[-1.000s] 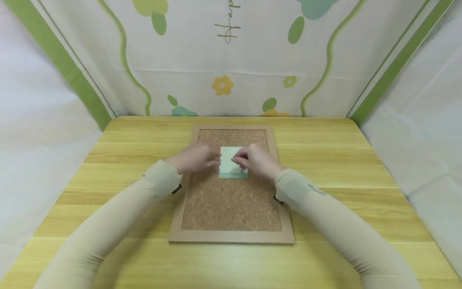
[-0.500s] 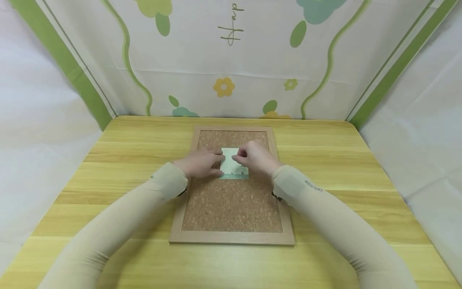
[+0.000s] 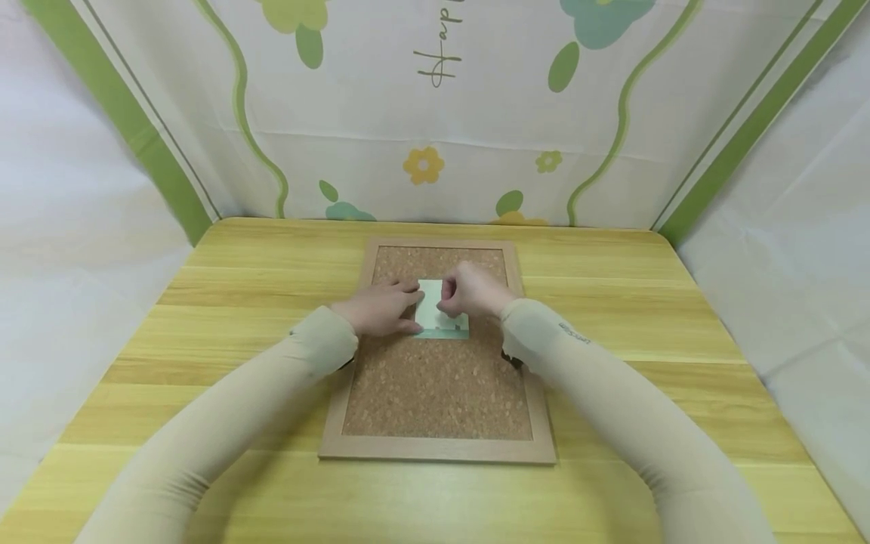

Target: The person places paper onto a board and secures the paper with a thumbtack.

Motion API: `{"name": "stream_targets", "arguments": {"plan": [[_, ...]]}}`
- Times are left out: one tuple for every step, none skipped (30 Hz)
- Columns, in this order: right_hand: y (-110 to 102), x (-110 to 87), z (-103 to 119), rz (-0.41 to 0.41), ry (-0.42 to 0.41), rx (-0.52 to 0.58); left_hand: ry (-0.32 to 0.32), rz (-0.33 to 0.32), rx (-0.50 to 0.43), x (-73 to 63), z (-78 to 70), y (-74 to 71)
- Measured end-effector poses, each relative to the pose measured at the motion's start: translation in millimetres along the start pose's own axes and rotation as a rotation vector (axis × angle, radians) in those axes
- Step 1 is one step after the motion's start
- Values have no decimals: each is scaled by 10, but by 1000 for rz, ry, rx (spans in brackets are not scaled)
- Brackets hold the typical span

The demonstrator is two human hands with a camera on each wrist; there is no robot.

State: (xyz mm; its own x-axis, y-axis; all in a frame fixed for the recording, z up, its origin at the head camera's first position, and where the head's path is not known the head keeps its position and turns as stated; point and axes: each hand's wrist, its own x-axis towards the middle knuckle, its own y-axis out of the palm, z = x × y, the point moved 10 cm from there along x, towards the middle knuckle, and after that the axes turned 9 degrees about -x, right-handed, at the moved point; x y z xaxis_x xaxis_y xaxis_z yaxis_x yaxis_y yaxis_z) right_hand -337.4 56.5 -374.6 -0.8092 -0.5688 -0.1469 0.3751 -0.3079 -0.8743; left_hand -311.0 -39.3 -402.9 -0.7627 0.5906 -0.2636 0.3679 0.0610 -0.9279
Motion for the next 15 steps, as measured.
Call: {"name": "stream_targets", "arguments": {"plan": [[8, 9, -12, 5, 8, 10, -7, 4, -1, -1, 6, 2], [18, 19, -29, 10, 19, 23, -16, 9, -2, -3, 12, 4], [29, 28, -47, 16, 32, 33, -28, 16, -4, -6, 21, 10], [41, 37, -64, 22, 45, 42, -39, 22, -9, -9, 28, 13], [50, 45, -80, 26, 59, 51, -51, 29, -16, -14, 36, 15], [61, 54, -94, 31, 71, 57, -62, 36, -22, -19, 43, 20], [75, 62, -107, 38, 81, 67, -72, 42, -26, -24, 51, 25], [86, 70, -113, 45, 89, 71, -81, 47, -31, -29, 57, 30], [97, 79, -115, 53, 94, 73, -89, 51, -34, -32, 63, 35], [107, 89, -113, 60, 94, 74, -94, 52, -35, -35, 66, 36], [118, 98, -109, 69, 92, 79, -99, 55, -35, -36, 71, 41], [129, 106, -104, 80, 89, 85, -102, 56, -33, -37, 75, 45], [142, 113, -97, 93, 85, 93, -104, 56, -33, -37, 79, 48], [154, 119, -90, 106, 80, 101, -106, 57, -33, -35, 83, 52], [166, 126, -84, 119, 78, 111, -109, 58, -34, -32, 87, 57]]}}
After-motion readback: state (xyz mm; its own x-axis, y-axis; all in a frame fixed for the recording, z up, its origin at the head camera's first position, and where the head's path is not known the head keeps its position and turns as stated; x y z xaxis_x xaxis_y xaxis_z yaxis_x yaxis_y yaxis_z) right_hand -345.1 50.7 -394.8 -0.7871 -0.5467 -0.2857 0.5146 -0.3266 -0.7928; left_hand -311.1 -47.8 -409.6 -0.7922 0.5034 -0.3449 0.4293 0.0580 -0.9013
